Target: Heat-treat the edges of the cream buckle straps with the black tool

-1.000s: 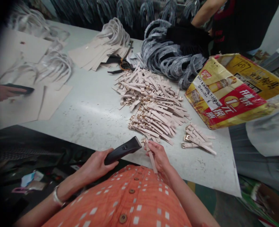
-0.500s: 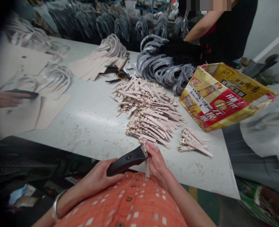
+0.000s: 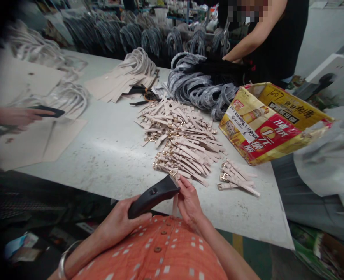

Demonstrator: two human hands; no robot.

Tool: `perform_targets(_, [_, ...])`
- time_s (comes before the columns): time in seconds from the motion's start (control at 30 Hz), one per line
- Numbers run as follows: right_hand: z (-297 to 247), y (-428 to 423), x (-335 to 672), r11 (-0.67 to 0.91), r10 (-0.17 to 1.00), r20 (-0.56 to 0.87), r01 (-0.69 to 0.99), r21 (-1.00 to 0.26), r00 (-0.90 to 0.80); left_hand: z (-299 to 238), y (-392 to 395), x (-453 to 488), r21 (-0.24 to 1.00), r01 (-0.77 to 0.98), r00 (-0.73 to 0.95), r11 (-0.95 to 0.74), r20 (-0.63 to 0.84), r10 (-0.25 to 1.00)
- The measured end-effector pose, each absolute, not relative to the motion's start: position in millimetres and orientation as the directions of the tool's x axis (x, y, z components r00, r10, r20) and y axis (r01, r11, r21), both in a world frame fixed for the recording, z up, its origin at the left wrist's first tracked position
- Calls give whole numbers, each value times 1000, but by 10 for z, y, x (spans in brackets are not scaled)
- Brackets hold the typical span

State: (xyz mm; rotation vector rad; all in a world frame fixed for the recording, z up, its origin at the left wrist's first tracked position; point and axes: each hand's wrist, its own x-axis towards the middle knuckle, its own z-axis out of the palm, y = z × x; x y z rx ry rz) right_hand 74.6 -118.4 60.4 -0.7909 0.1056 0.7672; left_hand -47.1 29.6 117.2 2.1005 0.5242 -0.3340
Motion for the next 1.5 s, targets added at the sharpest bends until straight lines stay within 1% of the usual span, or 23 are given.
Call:
perform_targets(0.13, [606,-1176,762,468,572,-375,-666,-581,730,1192,260,-462,731,498,867,-466,-428,255])
perform_targets(0.27, [590,-1162,815,467,521,-422,-662,-587,742,1198,229,-452,749,489,872,-447,-434,227])
perform_targets(0.37, [588,-1137,812,463,507,-436,-661,-590,744,1176,256,-447,740,484,874,-468,-430,225])
perform_targets(0.57, [608,-1117,725,430,566,-417,-686,-587,711,1142,348,-409,719,488,872,-495,-379,309])
perform_targets(0.8, [681,-1132,746,452,613,-453,-757,-472,648,1209,481,-387,723,560,816,-404,-397,419])
perform_targets(1.0, [656,-1124,812,482,613,-488,-784,-391,621,1193,486,-472,718,544,835,-435,-411,365])
perform_targets(1.1, [630,-1112,801,460,598,-481,-766,-449,641,1164,448,-495,715,527,849,-459,-416,327])
perform_targets(1.23, [657,-1088,751,428,601,-419,-717,-550,680,1142,409,-480,714,500,866,-491,-425,263])
perform_targets(1.37, [693,-1076,714,443,565,-400,-675,-590,721,1136,383,-440,698,502,865,-511,-416,281])
perform_targets(1.5, [658,-1105,686,432,537,-419,-666,-608,732,1150,354,-410,687,497,868,-530,-390,308])
